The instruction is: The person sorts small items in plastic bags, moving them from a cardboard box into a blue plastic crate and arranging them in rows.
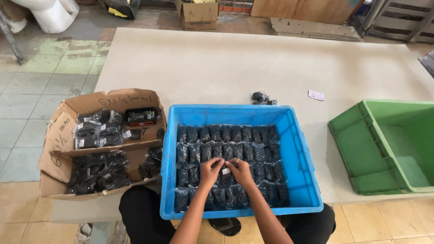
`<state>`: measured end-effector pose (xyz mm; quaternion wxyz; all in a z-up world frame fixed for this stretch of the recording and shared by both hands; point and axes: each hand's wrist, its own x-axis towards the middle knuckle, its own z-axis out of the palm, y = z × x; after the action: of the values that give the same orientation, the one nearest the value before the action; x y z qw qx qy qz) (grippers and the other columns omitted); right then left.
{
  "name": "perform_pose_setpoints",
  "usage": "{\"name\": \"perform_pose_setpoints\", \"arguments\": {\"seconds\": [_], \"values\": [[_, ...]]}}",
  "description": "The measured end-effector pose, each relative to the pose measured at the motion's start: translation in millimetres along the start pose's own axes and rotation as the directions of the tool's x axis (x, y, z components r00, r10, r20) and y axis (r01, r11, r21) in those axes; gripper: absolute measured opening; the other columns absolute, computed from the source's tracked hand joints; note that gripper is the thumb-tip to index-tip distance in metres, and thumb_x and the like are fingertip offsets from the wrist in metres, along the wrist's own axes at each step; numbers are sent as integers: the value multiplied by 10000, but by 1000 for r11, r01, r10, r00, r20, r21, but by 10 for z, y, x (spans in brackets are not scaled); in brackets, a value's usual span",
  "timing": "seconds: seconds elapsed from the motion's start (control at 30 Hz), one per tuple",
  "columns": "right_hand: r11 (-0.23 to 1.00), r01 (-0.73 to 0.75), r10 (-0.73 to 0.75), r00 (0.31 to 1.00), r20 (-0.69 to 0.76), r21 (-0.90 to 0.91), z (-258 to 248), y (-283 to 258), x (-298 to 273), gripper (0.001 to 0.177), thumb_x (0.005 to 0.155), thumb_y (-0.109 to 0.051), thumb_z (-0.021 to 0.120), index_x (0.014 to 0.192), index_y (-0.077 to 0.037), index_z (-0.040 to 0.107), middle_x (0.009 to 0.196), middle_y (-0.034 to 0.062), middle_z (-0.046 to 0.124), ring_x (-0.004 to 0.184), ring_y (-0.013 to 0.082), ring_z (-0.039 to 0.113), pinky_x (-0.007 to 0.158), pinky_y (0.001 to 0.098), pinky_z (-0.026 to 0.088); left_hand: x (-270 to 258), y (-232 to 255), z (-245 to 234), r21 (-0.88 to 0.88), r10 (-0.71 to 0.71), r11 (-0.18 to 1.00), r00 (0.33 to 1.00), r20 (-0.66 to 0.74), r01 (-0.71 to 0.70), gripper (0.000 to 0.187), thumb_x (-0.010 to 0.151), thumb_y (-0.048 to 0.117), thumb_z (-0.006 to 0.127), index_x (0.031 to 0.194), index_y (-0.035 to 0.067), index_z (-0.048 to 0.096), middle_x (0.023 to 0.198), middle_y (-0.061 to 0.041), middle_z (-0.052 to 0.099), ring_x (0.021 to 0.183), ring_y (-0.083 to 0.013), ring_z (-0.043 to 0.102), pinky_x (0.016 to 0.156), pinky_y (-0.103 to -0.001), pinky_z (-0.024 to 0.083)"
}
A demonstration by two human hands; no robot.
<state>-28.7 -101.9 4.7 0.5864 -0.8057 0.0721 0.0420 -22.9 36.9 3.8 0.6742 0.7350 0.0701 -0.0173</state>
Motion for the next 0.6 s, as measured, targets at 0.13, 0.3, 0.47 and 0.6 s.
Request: {"name": "perform_pose_setpoints", "arguments": {"seconds": [0.13,0.3,0.47,0.6], "values": [[999,19,-20,999,-25,-45,48,215,74,76,767,-197,678,762,-126,704,625,46,653,617,57,555,572,267,479,-1,-22,-1,-26,-9,1000,999,52,10,168,763,214,659,874,96,705,733,-79,673,689,-112,606,573,-272,491],[986,-78,93,991,-93,150,55,225,38,85,722,-160,717,747,-80,705,606,12,645,613,48,498,578,240,460,34,-75,13,25,-43,999,999,-29,44,128,758,188,645,802,86,707,698,-85,666,633,-131,616,540,-276,493],[959,-92,131,982,-134,266,59,338,121,147,820,-169,614,777,-51,692,580,20,591,564,71,482,504,230,448,84,-102,67,63,-70,996,997,-16,71,125,737,228,663,789,122,705,686,-33,668,635,-96,610,550,-244,488],[962,-59,114,974,-196,267,22,509,195,194,868,-172,551,808,-44,684,611,24,578,621,80,462,536,240,439,22,83,157,-24,-162,986,980,114,166,323,624,318,762,824,75,687,758,-85,669,715,-156,624,622,-308,499]]}}
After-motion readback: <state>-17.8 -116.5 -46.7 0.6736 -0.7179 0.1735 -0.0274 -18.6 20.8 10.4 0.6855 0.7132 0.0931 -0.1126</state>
